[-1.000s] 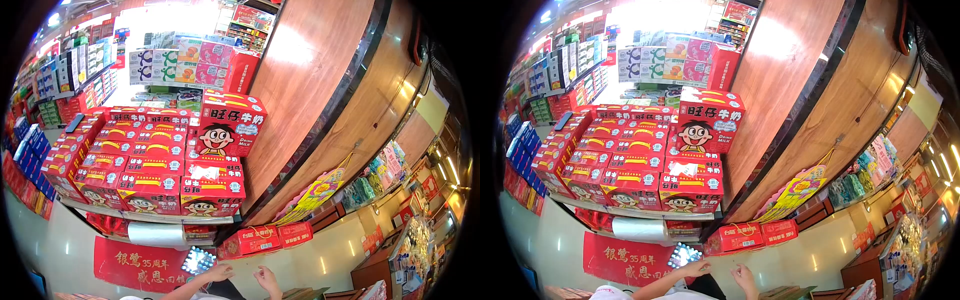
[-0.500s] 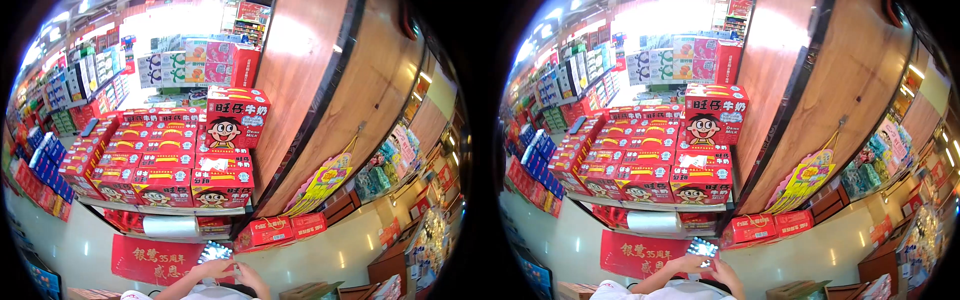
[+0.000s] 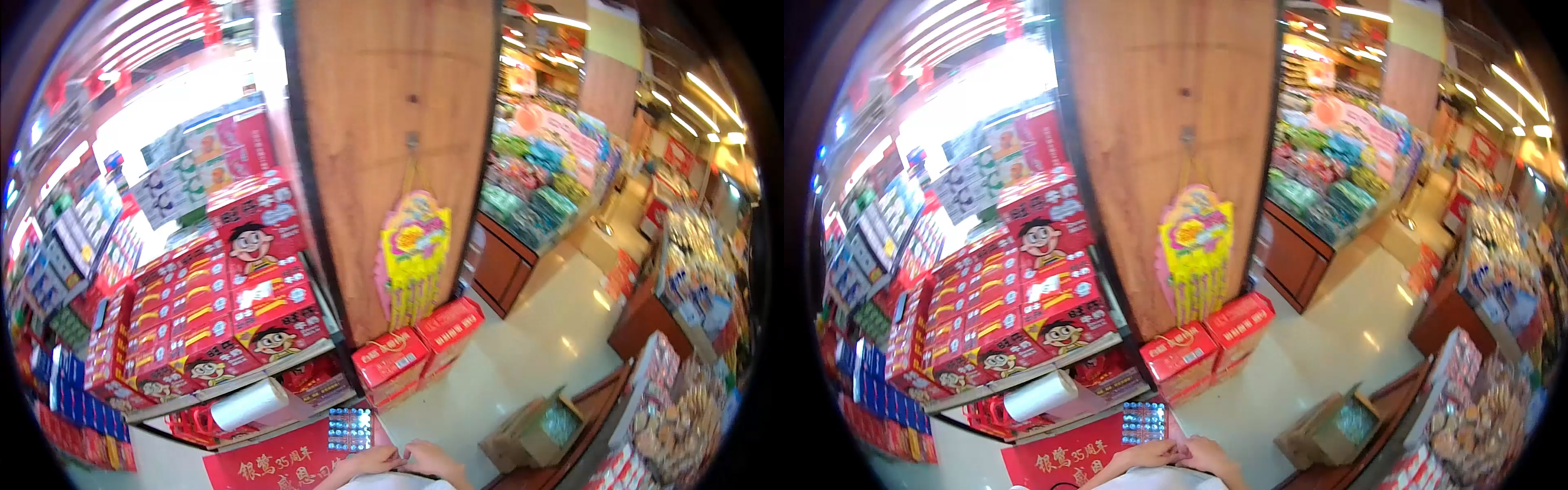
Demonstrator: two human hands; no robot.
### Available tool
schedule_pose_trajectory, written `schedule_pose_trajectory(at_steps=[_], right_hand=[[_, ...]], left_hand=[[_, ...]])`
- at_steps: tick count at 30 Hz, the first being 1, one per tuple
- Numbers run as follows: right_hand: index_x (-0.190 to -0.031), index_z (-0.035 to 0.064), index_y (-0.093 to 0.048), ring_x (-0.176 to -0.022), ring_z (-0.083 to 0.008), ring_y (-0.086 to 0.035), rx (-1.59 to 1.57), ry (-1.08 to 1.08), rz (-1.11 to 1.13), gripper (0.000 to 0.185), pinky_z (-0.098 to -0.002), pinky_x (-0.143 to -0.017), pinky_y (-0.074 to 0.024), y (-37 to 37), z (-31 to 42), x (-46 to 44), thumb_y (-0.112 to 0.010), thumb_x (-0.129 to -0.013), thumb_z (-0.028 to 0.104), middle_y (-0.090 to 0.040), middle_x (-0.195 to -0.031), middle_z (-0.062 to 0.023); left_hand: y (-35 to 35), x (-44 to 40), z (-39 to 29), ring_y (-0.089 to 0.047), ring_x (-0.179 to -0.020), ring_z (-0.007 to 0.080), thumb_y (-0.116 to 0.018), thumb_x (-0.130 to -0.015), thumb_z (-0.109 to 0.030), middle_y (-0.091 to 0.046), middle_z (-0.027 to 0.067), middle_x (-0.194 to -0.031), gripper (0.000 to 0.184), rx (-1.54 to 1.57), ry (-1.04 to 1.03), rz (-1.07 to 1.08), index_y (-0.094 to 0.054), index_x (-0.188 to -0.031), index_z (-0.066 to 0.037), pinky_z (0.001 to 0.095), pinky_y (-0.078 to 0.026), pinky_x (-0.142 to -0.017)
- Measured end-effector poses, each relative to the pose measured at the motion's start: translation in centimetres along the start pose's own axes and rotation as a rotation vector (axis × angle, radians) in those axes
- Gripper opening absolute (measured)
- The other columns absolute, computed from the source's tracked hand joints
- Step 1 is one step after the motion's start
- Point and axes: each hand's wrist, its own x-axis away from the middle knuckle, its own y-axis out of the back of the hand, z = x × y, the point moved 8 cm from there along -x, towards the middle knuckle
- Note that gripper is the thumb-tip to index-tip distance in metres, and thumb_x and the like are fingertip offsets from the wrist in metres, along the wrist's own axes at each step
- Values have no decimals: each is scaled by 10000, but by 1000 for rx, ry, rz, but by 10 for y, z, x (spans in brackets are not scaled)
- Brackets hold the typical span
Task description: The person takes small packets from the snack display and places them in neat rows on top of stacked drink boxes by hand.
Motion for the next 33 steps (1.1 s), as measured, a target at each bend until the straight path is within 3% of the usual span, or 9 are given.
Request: schedule_pose_trajectory(at_steps=[8,11,18,21,24,27,29,31,33], right_hand=[[-999,31,-630,-1008,-358,-591,-184,-195,-245,452,-428,-879,-485,14,-58,115,-773,-773,395,-623,-1006,-187],[-1037,15,-612,-1023,-366,-592,-222,-228,-298,473,-435,-880,-491,-7,-82,139,-766,-785,384,-620,-1023,-195],[-1132,-13,-581,-1054,-381,-590,-167,-250,-237,544,-450,-891,-496,5,-109,193,-753,-802,384,-608,-1089,-209],[-1158,-10,-578,-1050,-388,-589,-183,-277,-294,573,-452,-894,-495,2,-120,213,-726,-824,432,-607,-1102,-211],[-1224,14,-574,-1050,-389,-589,-231,-283,-349,606,-456,-902,-488,1,-130,220,-686,-846,474,-609,-1102,-207],[-1246,31,-571,-1053,-386,-590,-299,-334,-275,601,-452,-909,-483,3,-135,224,-691,-840,458,-614,-1097,-199],[-1220,26,-578,-1053,-381,-591,-327,-362,-341,582,-447,-912,-483,11,-137,234,-702,-829,439,-618,-1099,-191],[-1203,22,-580,-1053,-379,-591,-345,-412,-417,567,-444,-913,-483,22,-145,233,-711,-821,419,-619,-1105,-187],[-1195,17,-577,-1055,-378,-590,-359,-527,-486,558,-443,-912,-484,28,-152,247,-717,-813,398,-618,-1116,-187]], left_hand=[[-74,-64,-75,-623,-896,337,-540,-979,-435,-637,225,-945,455,-169,56,309,-578,-973,18,410,-482,-802],[-94,-85,-88,-637,-754,331,-563,-984,-351,-655,195,-848,379,-171,-182,128,-601,-1003,26,406,-509,-707],[-130,-121,-94,-645,-686,168,-607,-975,-242,-669,100,-903,275,71,16,207,-613,-1076,13,327,-534,-658],[-144,-135,-119,-654,-830,208,-608,-971,-221,-667,127,-940,256,19,-136,209,-606,-1081,10,343,-530,-769],[-163,-140,-132,-663,-910,271,-608,-945,-261,-678,174,-993,324,-15,-102,283,-628,-1118,12,366,-517,-800],[-179,-151,-119,-654,-871,267,-605,-941,-239,-668,154,-950,286,-43,-124,423,-622,-1095,1,373,-512,-784],[-180,-167,-125,-637,-826,261,-605,-937,-217,-653,148,-910,233,-60,-222,438,-606,-1036,-6,375,-509,-767],[-182,-189,-125,-655,-895,265,-616,-938,-204,-670,169,-978,283,-142,-251,499,-591,-1146,-14,365,-514,-807],[-193,-217,-122,-648,-871,319,-605,-928,-200,-661,184,-936,227,-201,-242,649,-602,-1061,-16,406,-513,-776]])
